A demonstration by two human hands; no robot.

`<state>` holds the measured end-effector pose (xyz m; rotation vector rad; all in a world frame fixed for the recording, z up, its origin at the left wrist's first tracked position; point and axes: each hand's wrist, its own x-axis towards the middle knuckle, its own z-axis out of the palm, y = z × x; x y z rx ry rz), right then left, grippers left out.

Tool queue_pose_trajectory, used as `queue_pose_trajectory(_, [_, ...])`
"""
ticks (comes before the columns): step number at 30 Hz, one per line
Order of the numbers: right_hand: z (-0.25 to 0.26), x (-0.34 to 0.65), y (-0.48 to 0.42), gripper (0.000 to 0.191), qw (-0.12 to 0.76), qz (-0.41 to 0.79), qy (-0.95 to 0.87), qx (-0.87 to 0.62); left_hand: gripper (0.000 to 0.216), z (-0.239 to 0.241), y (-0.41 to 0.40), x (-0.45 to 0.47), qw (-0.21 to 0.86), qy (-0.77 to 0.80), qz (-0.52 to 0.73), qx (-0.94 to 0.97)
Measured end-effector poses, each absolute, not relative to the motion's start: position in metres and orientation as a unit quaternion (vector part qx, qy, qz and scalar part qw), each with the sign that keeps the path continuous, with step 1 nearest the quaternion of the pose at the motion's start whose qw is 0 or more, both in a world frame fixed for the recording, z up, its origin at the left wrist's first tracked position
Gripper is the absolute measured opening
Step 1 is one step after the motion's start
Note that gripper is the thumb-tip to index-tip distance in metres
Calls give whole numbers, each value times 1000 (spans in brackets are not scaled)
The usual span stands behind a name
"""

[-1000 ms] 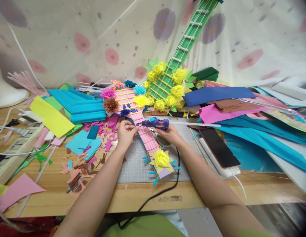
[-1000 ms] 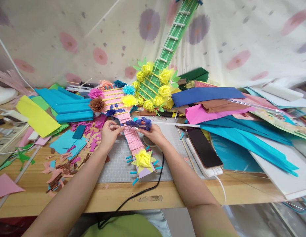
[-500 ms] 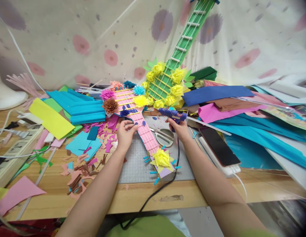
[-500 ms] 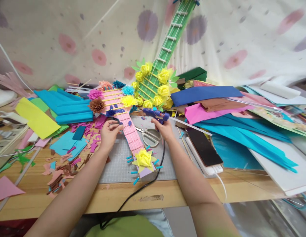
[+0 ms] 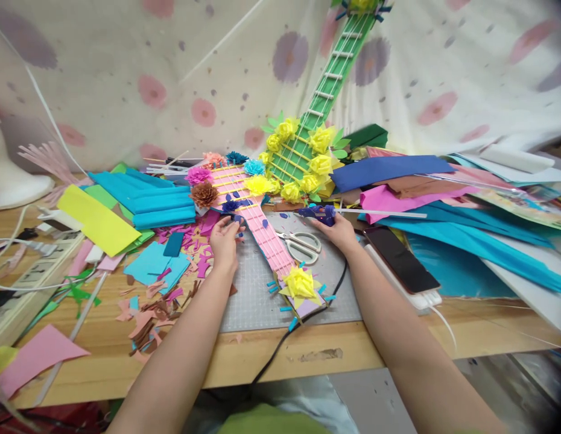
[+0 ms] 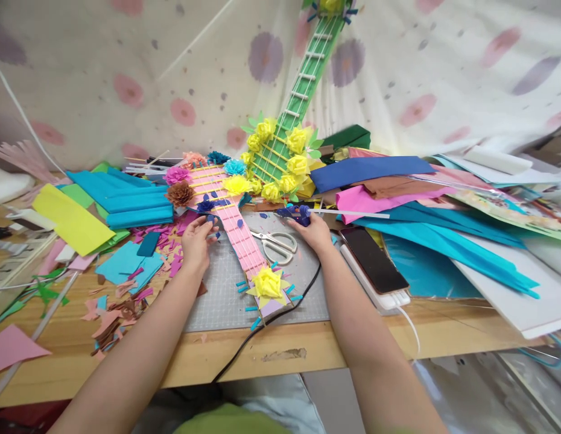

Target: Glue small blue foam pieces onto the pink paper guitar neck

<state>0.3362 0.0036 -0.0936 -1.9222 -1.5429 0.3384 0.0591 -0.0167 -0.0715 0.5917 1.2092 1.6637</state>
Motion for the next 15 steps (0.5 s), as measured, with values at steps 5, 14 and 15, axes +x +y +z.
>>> queue_pose_trajectory(5, [-81,336,-13,59,292,-42,-592,-750,34,-74,-15,60,465,492,699,229])
queue_pose_trajectory(14, [-42,297,-42,30,234,153,-682,-676,39,-74,-14,65,435,479,719,253])
queue_pose_trajectory(15, [-40,285,-39,27,276,186,-693,-639,41,-75,-15,66,436,472,720,261])
